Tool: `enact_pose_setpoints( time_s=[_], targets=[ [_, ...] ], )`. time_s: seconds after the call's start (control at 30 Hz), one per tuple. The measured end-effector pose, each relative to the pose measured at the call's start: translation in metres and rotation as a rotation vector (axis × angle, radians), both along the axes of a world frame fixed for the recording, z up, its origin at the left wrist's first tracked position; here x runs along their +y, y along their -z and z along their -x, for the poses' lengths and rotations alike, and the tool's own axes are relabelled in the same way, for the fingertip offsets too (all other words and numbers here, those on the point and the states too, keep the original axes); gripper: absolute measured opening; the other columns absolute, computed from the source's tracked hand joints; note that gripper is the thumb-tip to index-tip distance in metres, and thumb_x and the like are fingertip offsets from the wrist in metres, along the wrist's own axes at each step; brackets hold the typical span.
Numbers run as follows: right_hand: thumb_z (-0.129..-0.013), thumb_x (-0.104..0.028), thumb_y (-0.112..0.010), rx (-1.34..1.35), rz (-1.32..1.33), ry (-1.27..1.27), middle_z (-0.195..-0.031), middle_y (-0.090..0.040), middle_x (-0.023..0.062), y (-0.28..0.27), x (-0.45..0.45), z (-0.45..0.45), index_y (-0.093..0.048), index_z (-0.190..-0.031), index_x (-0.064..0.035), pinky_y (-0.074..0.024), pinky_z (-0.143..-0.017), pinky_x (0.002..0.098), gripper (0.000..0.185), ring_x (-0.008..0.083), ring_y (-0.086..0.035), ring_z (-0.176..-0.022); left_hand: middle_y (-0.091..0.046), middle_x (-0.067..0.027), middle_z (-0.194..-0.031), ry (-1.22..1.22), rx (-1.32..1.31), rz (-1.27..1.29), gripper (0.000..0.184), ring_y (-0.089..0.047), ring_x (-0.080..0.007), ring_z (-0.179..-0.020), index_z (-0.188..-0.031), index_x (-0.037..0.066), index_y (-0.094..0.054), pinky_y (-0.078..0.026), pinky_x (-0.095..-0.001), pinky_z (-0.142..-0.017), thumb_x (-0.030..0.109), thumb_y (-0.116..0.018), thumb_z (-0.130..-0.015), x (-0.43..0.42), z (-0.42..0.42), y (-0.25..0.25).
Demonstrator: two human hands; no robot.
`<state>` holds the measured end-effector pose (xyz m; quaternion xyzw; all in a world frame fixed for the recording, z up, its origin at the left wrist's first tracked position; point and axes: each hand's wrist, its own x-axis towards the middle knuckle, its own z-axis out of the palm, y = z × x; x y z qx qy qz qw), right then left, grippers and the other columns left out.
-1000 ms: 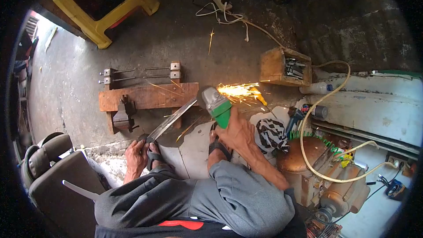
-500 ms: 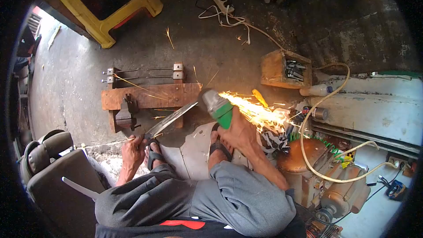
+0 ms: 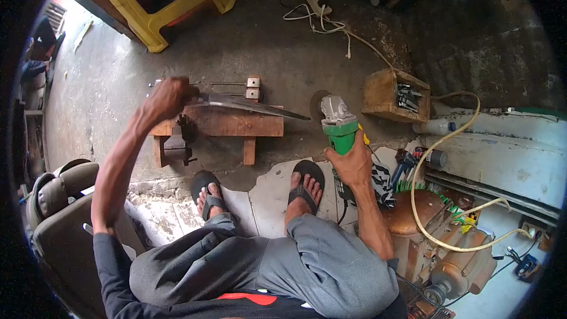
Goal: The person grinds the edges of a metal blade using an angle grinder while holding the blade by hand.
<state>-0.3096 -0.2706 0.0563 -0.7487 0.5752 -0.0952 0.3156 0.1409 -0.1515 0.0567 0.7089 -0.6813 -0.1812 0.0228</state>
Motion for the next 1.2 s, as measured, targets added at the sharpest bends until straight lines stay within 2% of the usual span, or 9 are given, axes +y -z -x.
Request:
enact_pose_setpoints(
  time_s=[0.07, 0.13, 0.4, 0.47, 0.57, 0.7, 0.77, 0.87, 1.2],
  targets=[
    [-0.075, -0.031, -0.082, 0.085, 0.054, -0.095, -0.101, -0.070, 0.0280, 0.003, -0.001, 0.003, -0.049, -0.120, -0.0007, -0.0542, -0.081, 0.0504, 0.064, 0.0474, -0.070, -0.095, -0.068, -0.0138, -0.090, 0.037, 0.057, -0.022, 0.017, -0.068, -0.0316, -0.084, -0.104, 0.005, -0.075, -0.055, -0.0430, -0.073, 0.004, -0.064, -0.091, -0.015, -0.023, 0.023],
    [-0.075, -0.032, -0.082, 0.125, 0.083, -0.142, -0.102, -0.070, 0.0288, 0.006, 0.000, 0.004, -0.048, -0.122, -0.0001, -0.0541, -0.081, 0.0511, 0.066, 0.0481, -0.069, -0.096, -0.070, -0.0173, -0.090, 0.061, 0.141, -0.018, 0.015, -0.070, -0.0335, -0.088, -0.103, 0.008, -0.078, -0.054, -0.0446, -0.079, 0.012, -0.068, -0.092, -0.024, -0.035, 0.041],
    [-0.073, -0.033, -0.080, 0.226, 0.000, -0.251, -0.105, -0.068, 0.0315, 0.001, -0.007, -0.011, -0.047, -0.130, 0.0012, -0.0536, -0.081, 0.0536, 0.074, 0.0504, -0.067, -0.098, -0.070, -0.0162, -0.093, 0.103, 0.126, -0.104, 0.016, -0.069, -0.0337, -0.087, -0.106, 0.008, -0.077, -0.054, -0.0435, -0.076, 0.011, -0.068, -0.093, -0.017, -0.052, 0.050],
    [-0.076, -0.034, -0.076, 0.222, 0.021, -0.345, -0.096, -0.071, 0.0297, 0.000, -0.010, -0.013, -0.047, -0.121, -0.0010, -0.0546, -0.077, 0.0560, 0.063, 0.0501, -0.069, -0.089, -0.069, -0.0152, -0.090, 0.142, 0.112, -0.020, 0.016, -0.068, -0.0329, -0.085, -0.106, 0.008, -0.077, -0.053, -0.0438, -0.075, 0.010, -0.067, -0.094, -0.014, -0.055, 0.059],
    [-0.077, -0.036, -0.075, 0.258, 0.024, -0.389, -0.095, -0.071, 0.0297, -0.002, -0.012, -0.018, -0.048, -0.121, -0.0017, -0.0547, -0.076, 0.0565, 0.062, 0.0495, -0.070, -0.090, -0.067, -0.0142, -0.087, 0.106, 0.099, -0.036, 0.016, -0.068, -0.0327, -0.084, -0.106, 0.008, -0.077, -0.053, -0.0447, -0.073, 0.011, -0.067, -0.093, -0.016, -0.047, 0.048],
    [-0.076, -0.035, -0.074, 0.276, 0.039, -0.399, -0.097, -0.070, 0.0299, 0.003, -0.009, -0.019, -0.048, -0.121, -0.0018, -0.0544, -0.075, 0.0577, 0.061, 0.0500, -0.069, -0.090, -0.066, -0.0140, -0.085, 0.090, 0.097, -0.048, 0.015, -0.068, -0.0333, -0.084, -0.104, 0.008, -0.076, -0.052, -0.0458, -0.072, 0.013, -0.068, -0.093, -0.016, -0.050, 0.056],
    [-0.073, -0.032, -0.078, 0.296, -0.003, -0.376, -0.098, -0.069, 0.0302, 0.003, -0.005, -0.018, -0.049, -0.122, 0.0003, -0.0544, -0.078, 0.0537, 0.066, 0.0487, -0.069, -0.092, -0.064, -0.0138, -0.083, 0.111, 0.139, 0.023, 0.008, -0.065, -0.0329, -0.080, -0.094, 0.004, -0.072, -0.051, -0.0432, -0.072, 0.011, -0.067, -0.092, -0.013, -0.051, 0.062],
    [-0.073, -0.032, -0.078, 0.271, 0.042, -0.346, -0.096, -0.069, 0.0303, 0.009, -0.002, -0.017, -0.049, -0.119, 0.0010, -0.0543, -0.077, 0.0540, 0.064, 0.0490, -0.068, -0.090, -0.065, -0.0131, -0.085, 0.121, 0.201, 0.081, 0.013, -0.067, -0.0344, -0.082, -0.100, 0.007, -0.074, -0.050, -0.0466, -0.073, 0.017, -0.069, -0.093, -0.011, -0.059, 0.075],
    [-0.075, -0.034, -0.078, 0.279, 0.026, -0.343, -0.099, -0.069, 0.0312, 0.011, -0.002, -0.015, -0.049, -0.120, 0.0014, -0.0537, -0.078, 0.0550, 0.065, 0.0505, -0.067, -0.091, -0.064, -0.0129, -0.085, 0.102, 0.149, 0.011, 0.011, -0.066, -0.0316, -0.081, -0.101, 0.006, -0.073, -0.050, -0.0458, -0.074, 0.011, -0.069, -0.092, -0.014, -0.052, 0.062]
  ],
)
